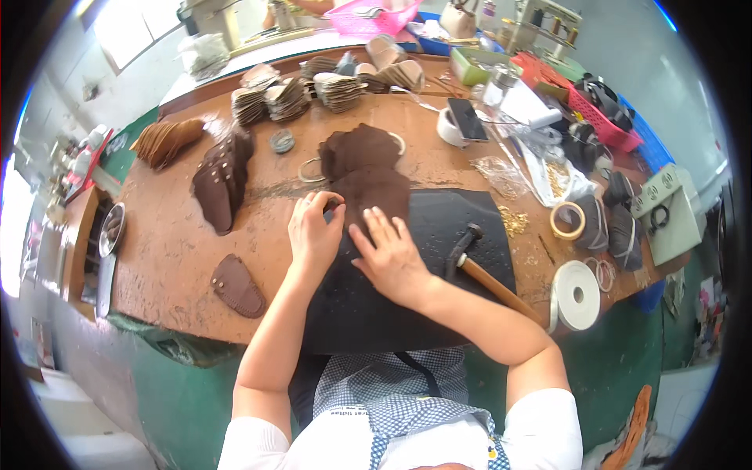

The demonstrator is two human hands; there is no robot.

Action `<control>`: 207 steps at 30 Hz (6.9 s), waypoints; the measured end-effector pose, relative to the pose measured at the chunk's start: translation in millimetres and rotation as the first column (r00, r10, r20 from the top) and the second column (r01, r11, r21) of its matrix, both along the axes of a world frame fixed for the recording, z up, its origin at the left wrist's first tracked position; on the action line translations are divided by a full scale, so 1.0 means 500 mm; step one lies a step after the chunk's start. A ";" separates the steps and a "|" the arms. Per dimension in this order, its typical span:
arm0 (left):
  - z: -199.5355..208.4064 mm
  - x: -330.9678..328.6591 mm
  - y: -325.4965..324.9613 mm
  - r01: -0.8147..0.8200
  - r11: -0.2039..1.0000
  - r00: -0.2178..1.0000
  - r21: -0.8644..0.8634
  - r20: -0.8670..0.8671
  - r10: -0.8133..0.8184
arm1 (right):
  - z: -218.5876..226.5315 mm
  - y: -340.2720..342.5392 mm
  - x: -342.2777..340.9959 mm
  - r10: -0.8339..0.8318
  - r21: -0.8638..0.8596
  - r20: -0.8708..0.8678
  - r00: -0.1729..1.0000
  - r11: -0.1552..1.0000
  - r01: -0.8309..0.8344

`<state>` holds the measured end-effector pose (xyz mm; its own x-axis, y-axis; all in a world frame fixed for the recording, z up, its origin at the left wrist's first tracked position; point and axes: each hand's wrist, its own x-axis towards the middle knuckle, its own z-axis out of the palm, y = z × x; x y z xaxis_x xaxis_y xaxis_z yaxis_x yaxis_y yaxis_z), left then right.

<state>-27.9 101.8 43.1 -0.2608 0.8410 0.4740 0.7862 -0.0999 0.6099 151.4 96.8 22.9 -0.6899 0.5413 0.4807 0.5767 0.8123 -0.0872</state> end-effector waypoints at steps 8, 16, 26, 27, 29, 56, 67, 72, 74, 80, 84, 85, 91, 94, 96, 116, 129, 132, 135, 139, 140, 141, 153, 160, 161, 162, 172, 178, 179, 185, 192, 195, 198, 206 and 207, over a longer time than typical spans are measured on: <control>-0.005 0.034 0.088 0.088 0.974 0.980 -0.211 -0.156 -0.122 | 0.070 -0.014 0.236 -0.327 -0.167 -0.322 0.889 0.944 0.286; -0.001 0.068 0.096 -0.013 0.970 0.965 -0.243 -0.256 -0.051 | -0.038 0.116 0.543 -0.753 -0.486 -0.127 0.646 0.614 0.621; -0.031 0.065 0.085 -0.022 0.982 0.978 -0.188 -0.210 -0.018 | -0.043 0.146 0.505 -0.763 -0.431 -0.053 0.644 0.599 0.675; -0.031 0.070 0.084 -0.030 0.983 0.982 -0.181 -0.189 -0.005 | -0.041 0.143 0.510 -0.736 -0.388 -0.054 0.675 0.639 0.665; -0.033 0.086 0.079 -0.018 0.988 0.984 -0.150 -0.179 -0.010 | -0.059 0.137 0.529 -0.708 -0.225 -0.053 0.705 0.696 0.682; 0.102 0.065 -0.171 0.409 0.894 0.617 -0.183 0.777 -0.123 | 0.071 -0.074 0.301 -0.703 -0.733 -0.610 0.366 0.325 -0.598; -0.048 0.070 -0.300 0.359 0.881 0.567 -0.308 0.822 0.055 | 0.040 -0.165 0.101 -0.489 -0.839 -0.537 0.687 0.227 -0.495; -0.041 0.064 -0.303 0.417 0.857 0.464 -0.302 0.882 0.085 | 0.018 -0.177 0.077 -0.223 -0.696 -0.531 0.818 0.666 -0.270; -0.038 0.067 -0.304 0.433 0.856 0.427 -0.283 0.901 0.082 | 0.012 -0.178 0.069 -0.158 -0.605 -0.558 0.815 0.749 -0.269; -0.033 0.071 -0.309 0.434 0.865 0.450 -0.251 0.892 0.033 | 0.020 -0.172 0.059 -0.175 -0.648 -0.551 0.816 0.706 -0.287; -0.028 0.069 -0.310 0.445 0.861 0.519 -0.246 0.854 -0.024 | 0.024 -0.163 0.064 -0.189 -0.689 -0.561 0.806 0.647 -0.328; -0.027 0.069 -0.310 0.445 0.864 0.549 -0.236 0.834 -0.055 | 0.025 -0.161 0.067 -0.178 -0.687 -0.544 0.820 0.656 -0.313; -0.015 0.084 -0.316 0.348 0.912 0.775 -0.218 0.614 -0.149 | 0.047 -0.161 0.057 -0.172 -0.581 -0.541 0.823 0.784 -0.219; -0.023 0.081 -0.312 0.354 0.923 0.836 -0.149 0.494 -0.240 | 0.044 -0.156 0.064 -0.163 -0.562 -0.564 0.810 0.793 -0.233; -0.023 0.080 -0.310 0.357 0.928 0.871 -0.107 0.398 -0.289 | 0.039 -0.154 0.075 -0.157 -0.670 -0.536 0.829 0.676 -0.306; -0.029 0.072 -0.304 0.358 0.893 0.297 -0.273 0.940 0.168 | 0.036 -0.100 0.052 -0.352 -0.917 -0.397 0.848 0.124 -0.378; -0.037 0.066 -0.293 0.404 0.873 0.319 -0.273 0.937 0.145 | 0.032 -0.095 0.062 -0.423 -0.906 -0.372 0.826 -0.026 -0.422; -0.040 0.067 -0.293 0.387 0.884 0.312 -0.264 0.939 0.144 | 0.034 -0.125 0.055 -0.211 -0.748 -0.475 0.854 0.608 -0.266; -0.043 0.066 -0.290 0.384 0.888 0.311 -0.253 0.941 0.134 | 0.051 -0.133 0.049 0.058 -0.300 -0.382 0.922 0.936 -0.183; -0.041 0.066 -0.291 0.385 0.886 0.343 -0.259 0.931 0.123 | 0.048 -0.122 0.046 0.157 -0.209 -0.307 0.939 0.951 -0.228; -0.038 0.065 -0.290 0.384 0.887 0.343 -0.256 0.932 0.121 | 0.049 -0.117 0.048 0.185 -0.215 -0.319 0.930 0.941 -0.261; -0.036 0.063 -0.290 0.403 0.878 0.331 -0.258 0.936 0.123 | 0.049 -0.111 0.049 0.212 -0.224 -0.330 0.920 0.929 -0.294; -0.035 0.022 -0.287 0.664 0.716 0.180 -0.215 0.976 0.126 | 0.087 -0.038 0.056 0.681 -0.273 -0.298 0.668 0.610 -0.744; -0.032 0.031 -0.294 0.540 0.805 0.185 -0.245 0.968 0.170 | 0.062 -0.064 0.074 0.453 -0.369 -0.337 0.825 0.743 -0.558; -0.028 0.035 -0.295 0.536 0.808 0.184 -0.246 0.968 0.173 | 0.060 -0.069 0.074 0.456 -0.369 -0.339 0.823 0.740 -0.562; -0.024 0.040 -0.293 0.532 0.816 0.187 -0.227 0.971 0.148 | 0.058 -0.075 0.074 0.396 -0.394 -0.376 0.838 0.750 -0.531; -0.022 0.057 -0.290 0.476 0.847 0.251 -0.236 0.960 0.126 | 0.057 -0.126 0.081 -0.160 -0.733 -0.498 0.852 0.603 -0.314; -0.022 0.067 -0.294 0.484 0.846 0.271 -0.224 0.958 0.099 | 0.040 -0.137 0.079 -0.385 -0.904 -0.429 0.817 0.188 -0.385; -0.021 0.069 -0.295 0.484 0.846 0.272 -0.223 0.957 0.097 | 0.042 -0.136 0.080 -0.385 -0.903 -0.430 0.817 0.190 -0.386; -0.007 0.072 -0.306 0.466 0.866 0.376 -0.183 0.927 -0.006 | 0.063 -0.154 0.077 -0.389 -0.891 -0.453 0.802 0.223 -0.395; 0.019 0.072 -0.332 0.429 0.845 0.858 0.319 0.149 -0.492 | 0.093 -0.179 0.083 0.255 -0.172 -0.638 0.727 0.873 -0.457; 0.023 0.068 -0.341 0.485 0.787 0.858 0.382 -0.036 -0.512 | 0.107 -0.195 0.092 0.381 -0.030 -0.584 0.717 0.873 -0.488; 0.028 0.063 -0.349 0.511 0.775 0.853 0.372 -0.114 -0.509 | 0.116 -0.199 0.096 0.431 0.002 -0.563 0.705 0.854 -0.520; 0.041 0.065 -0.350 0.495 0.827 0.818 0.267 0.179 -0.547 | 0.148 -0.181 0.097 0.348 -0.236 -0.571 0.743 0.798 -0.555; 0.053 0.069 -0.356 0.456 0.874 0.824 0.169 0.289 -0.487 | 0.151 -0.182 0.096 0.224 -0.401 -0.605 0.764 0.743 -0.536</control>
<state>6.7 -76.1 69.8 0.0100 0.8581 0.5133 0.3981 -0.4743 0.7852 199.6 5.5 98.3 -0.6437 0.5510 0.5311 -0.0260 0.6779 -0.7347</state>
